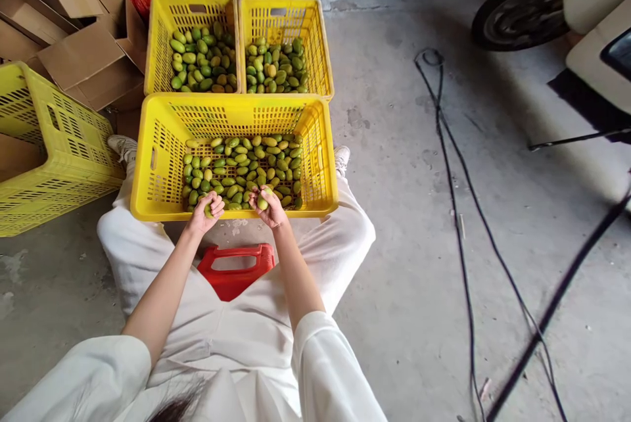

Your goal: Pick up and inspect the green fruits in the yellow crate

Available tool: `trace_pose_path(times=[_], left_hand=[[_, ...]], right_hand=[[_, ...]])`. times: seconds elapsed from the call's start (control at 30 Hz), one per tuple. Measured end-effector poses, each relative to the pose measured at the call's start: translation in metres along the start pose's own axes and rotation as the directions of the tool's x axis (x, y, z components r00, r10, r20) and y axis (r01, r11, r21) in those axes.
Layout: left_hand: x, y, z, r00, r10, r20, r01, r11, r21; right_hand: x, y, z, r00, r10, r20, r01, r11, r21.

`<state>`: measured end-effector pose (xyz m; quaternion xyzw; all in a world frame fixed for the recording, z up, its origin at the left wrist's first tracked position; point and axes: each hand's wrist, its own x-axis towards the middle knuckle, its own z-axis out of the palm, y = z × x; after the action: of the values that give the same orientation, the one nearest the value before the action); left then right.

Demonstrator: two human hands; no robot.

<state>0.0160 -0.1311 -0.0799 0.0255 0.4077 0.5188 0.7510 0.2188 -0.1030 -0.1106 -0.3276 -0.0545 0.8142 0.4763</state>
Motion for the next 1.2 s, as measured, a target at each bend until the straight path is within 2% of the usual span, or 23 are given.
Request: trace_pose_path(times=[0.13, 0.3, 0.37, 0.5, 0.63, 0.77, 0.87, 0.93, 1.07, 1.2], left_hand=[[0.0006, -0.0014, 0.001, 1.0, 0.015, -0.002, -0.015, 1.0, -0.017], [0.0024, -0.0037, 0.0049, 0.993, 0.069, -0.093, -0.079, 0.991, -0.108], [0.0029, -0.0036, 0.0044, 0.993, 0.055, -0.105, -0.069, 0.989, -0.133], [0.0055, -0.004, -0.0002, 0.995, 0.001, -0.101, -0.008, 0.997, -0.07], [0.0056, -0.0058, -0.0023, 0.996, 0.032, -0.088, -0.033, 0.999, -0.008], [0.0009, -0.0049, 0.0003, 0.994, 0.081, -0.072, -0.086, 0.994, -0.069], [-0.0003, -0.0044, 0.0029, 0.988, 0.107, -0.111, -0.117, 0.99, -0.083], [0.0009, -0.0047, 0.0039, 0.988, 0.1, -0.121, -0.109, 0.992, -0.066], [0.0031, -0.004, 0.004, 0.996, 0.055, -0.072, -0.059, 0.997, -0.054], [0.0008, -0.0009, 0.0045, 0.988, 0.096, -0.122, -0.11, 0.987, -0.117]], right_hand=[[0.0009, -0.0013, 0.0033, 0.999, 0.001, 0.048, -0.001, 1.0, -0.003], [-0.0007, -0.0036, 0.0088, 0.999, -0.036, -0.019, 0.036, 0.999, 0.039], [-0.0015, -0.0043, 0.01, 1.0, -0.024, -0.012, 0.024, 0.999, 0.031], [-0.0018, -0.0032, 0.0087, 1.0, -0.01, 0.011, 0.01, 1.0, -0.012], [-0.0019, -0.0022, 0.0051, 1.0, 0.003, -0.027, -0.003, 1.0, 0.012], [-0.0021, -0.0028, 0.0034, 1.0, -0.021, 0.019, 0.021, 1.0, 0.005], [-0.0012, -0.0021, 0.0033, 0.998, -0.028, 0.064, 0.029, 1.0, -0.011], [-0.0003, -0.0016, 0.0035, 0.997, -0.038, 0.062, 0.038, 0.999, 0.006], [0.0014, -0.0031, 0.005, 0.999, -0.031, 0.023, 0.029, 0.996, 0.079], [0.0019, -0.0034, 0.0063, 1.0, -0.016, 0.021, 0.014, 0.997, 0.075]])
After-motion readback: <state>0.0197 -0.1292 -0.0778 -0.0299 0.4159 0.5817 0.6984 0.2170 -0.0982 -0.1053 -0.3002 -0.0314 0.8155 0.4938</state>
